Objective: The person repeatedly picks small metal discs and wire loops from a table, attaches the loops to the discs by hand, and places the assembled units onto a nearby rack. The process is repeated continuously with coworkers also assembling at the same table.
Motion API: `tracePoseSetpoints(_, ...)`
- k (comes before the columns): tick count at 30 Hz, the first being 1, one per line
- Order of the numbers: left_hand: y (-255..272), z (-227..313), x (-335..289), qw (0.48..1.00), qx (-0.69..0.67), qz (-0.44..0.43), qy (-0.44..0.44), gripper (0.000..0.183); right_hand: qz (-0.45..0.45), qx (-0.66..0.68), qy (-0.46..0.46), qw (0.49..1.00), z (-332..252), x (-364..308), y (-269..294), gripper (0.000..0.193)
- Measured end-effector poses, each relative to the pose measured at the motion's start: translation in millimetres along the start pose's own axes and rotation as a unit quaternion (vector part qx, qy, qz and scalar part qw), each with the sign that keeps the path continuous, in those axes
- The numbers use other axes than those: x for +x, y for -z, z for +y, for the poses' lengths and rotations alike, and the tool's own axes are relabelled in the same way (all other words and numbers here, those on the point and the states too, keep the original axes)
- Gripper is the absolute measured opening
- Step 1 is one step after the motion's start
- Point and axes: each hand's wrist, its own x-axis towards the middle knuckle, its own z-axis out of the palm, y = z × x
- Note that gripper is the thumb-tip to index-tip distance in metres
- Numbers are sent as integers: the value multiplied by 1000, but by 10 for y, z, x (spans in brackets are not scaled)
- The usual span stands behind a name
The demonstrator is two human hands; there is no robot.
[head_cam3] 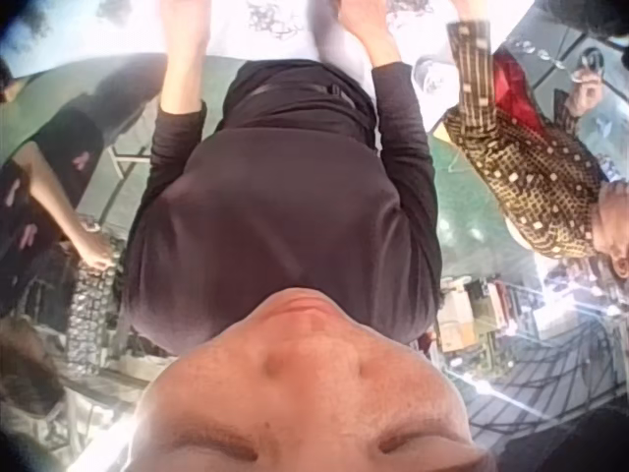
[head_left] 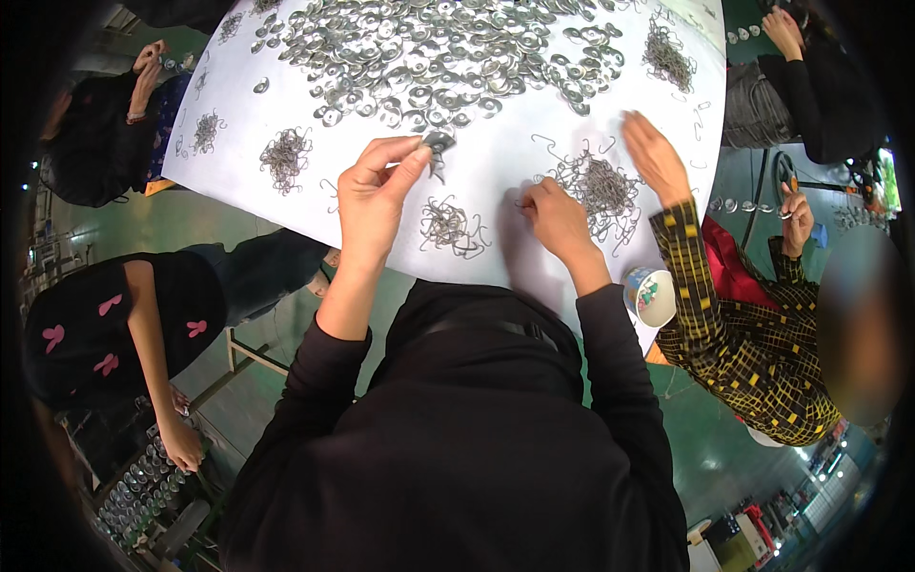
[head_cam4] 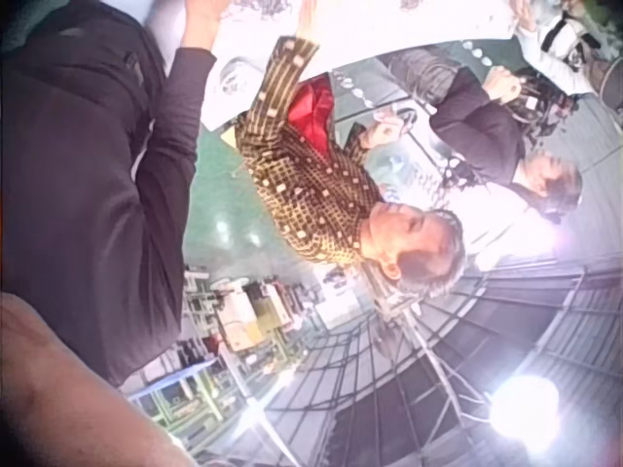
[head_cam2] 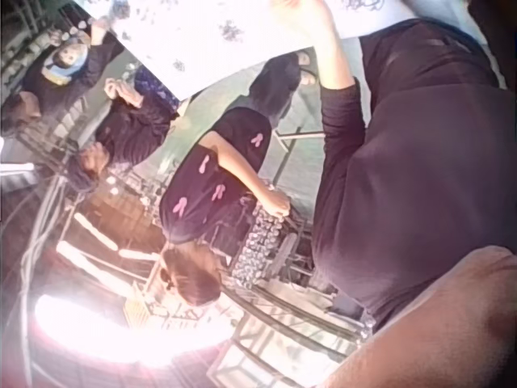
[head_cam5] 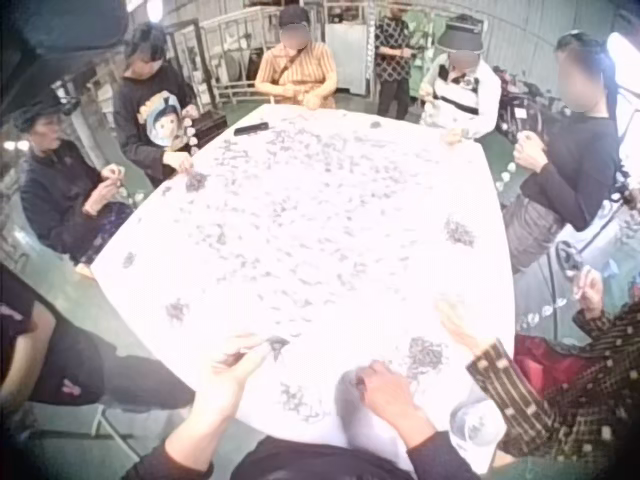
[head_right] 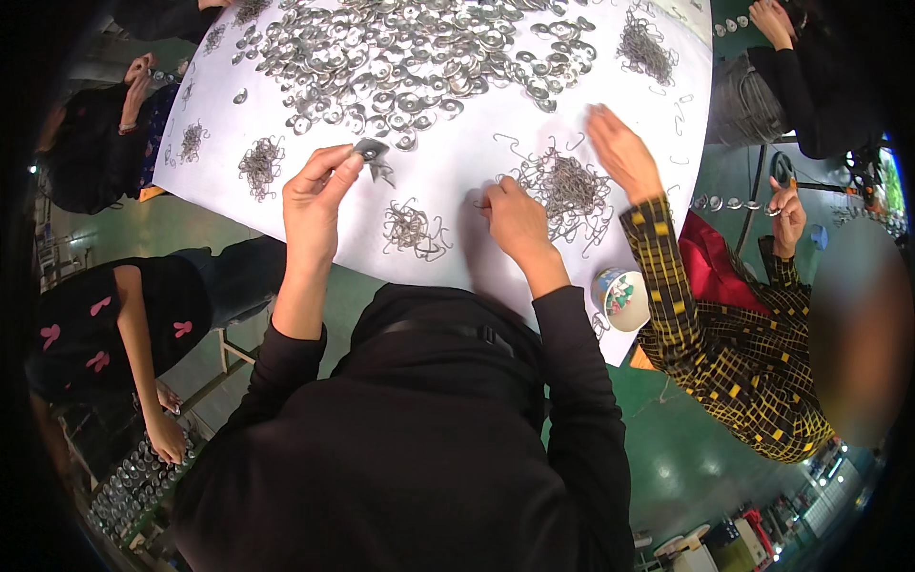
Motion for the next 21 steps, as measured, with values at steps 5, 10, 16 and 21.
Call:
tracePoseSetpoints(5, -65, -11, -81, 998, -9, -49, 44, 17, -60, 461, -162, 871, -450, 126, 547, 10)
tracePoseSetpoints(10, -209, 24, -176, 993, -78, -69, 45, 10, -13, 621, -93, 778, -943, 135, 886, 11)
tracePoseSetpoints(16, -321, 80, -231, 992, -77, -88, 38, 8, 97, 587, -82, 800, -1038, 164, 870, 10)
tracePoseSetpoints(21, -381, 20, -306, 996, -31, -85, -24, 7, 189, 552, -58, 810, -1120, 101, 780, 7)
